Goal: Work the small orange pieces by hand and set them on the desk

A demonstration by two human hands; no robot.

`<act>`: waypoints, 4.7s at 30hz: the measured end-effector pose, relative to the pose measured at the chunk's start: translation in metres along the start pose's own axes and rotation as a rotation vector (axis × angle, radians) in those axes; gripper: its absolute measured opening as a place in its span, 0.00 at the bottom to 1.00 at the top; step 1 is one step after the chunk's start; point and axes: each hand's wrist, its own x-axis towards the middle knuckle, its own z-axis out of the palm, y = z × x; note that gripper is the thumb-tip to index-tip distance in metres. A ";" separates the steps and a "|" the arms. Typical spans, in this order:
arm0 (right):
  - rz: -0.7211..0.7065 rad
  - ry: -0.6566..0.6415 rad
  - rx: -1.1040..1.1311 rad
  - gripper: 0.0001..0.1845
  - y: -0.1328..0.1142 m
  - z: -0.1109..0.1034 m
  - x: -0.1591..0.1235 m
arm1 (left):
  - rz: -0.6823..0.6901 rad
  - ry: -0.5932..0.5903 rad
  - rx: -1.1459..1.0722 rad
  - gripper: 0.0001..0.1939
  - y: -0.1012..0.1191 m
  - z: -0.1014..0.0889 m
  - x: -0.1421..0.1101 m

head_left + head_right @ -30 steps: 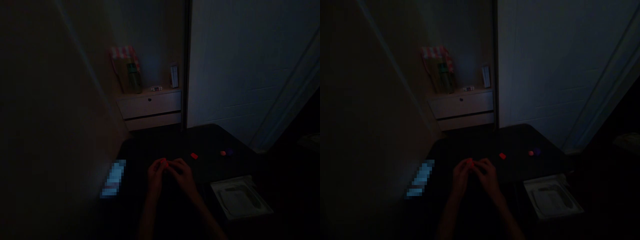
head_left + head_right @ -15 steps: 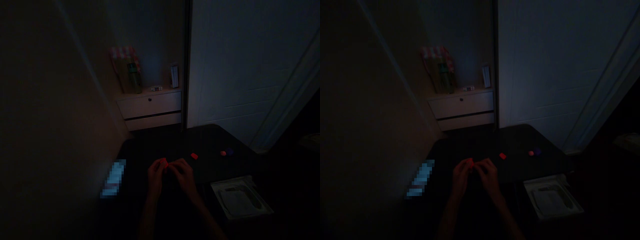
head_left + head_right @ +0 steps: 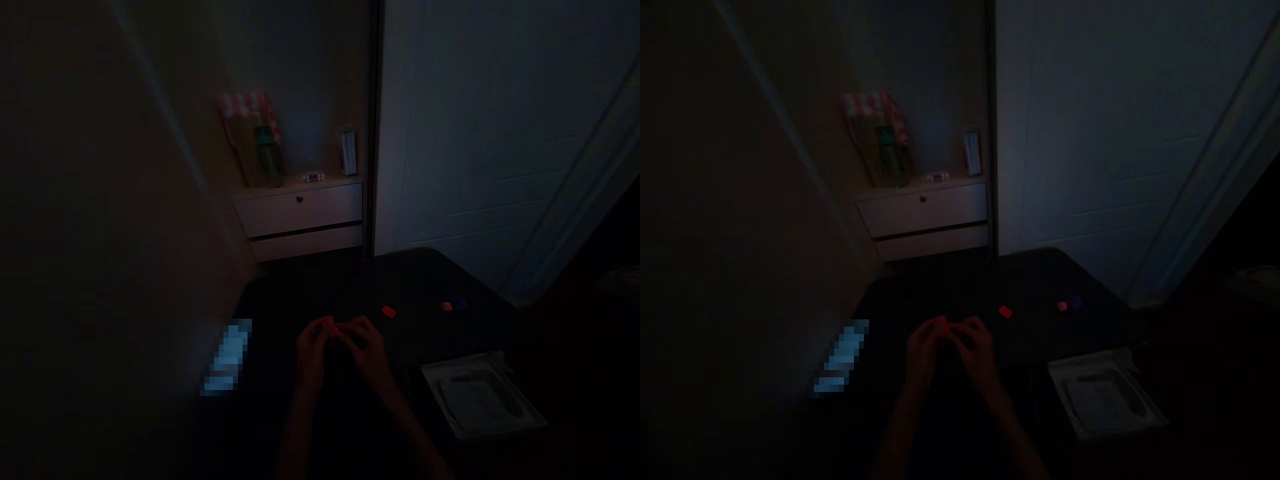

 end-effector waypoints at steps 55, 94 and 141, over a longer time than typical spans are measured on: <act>-0.060 0.095 -0.066 0.08 0.006 0.002 -0.003 | 0.040 -0.079 0.068 0.17 -0.002 -0.002 -0.001; -0.075 0.106 -0.071 0.05 0.007 0.001 -0.003 | 0.008 -0.087 0.044 0.16 -0.001 -0.002 -0.002; -0.016 -0.112 -0.021 0.21 0.002 0.000 0.001 | 0.061 -0.062 0.026 0.16 -0.002 -0.003 0.001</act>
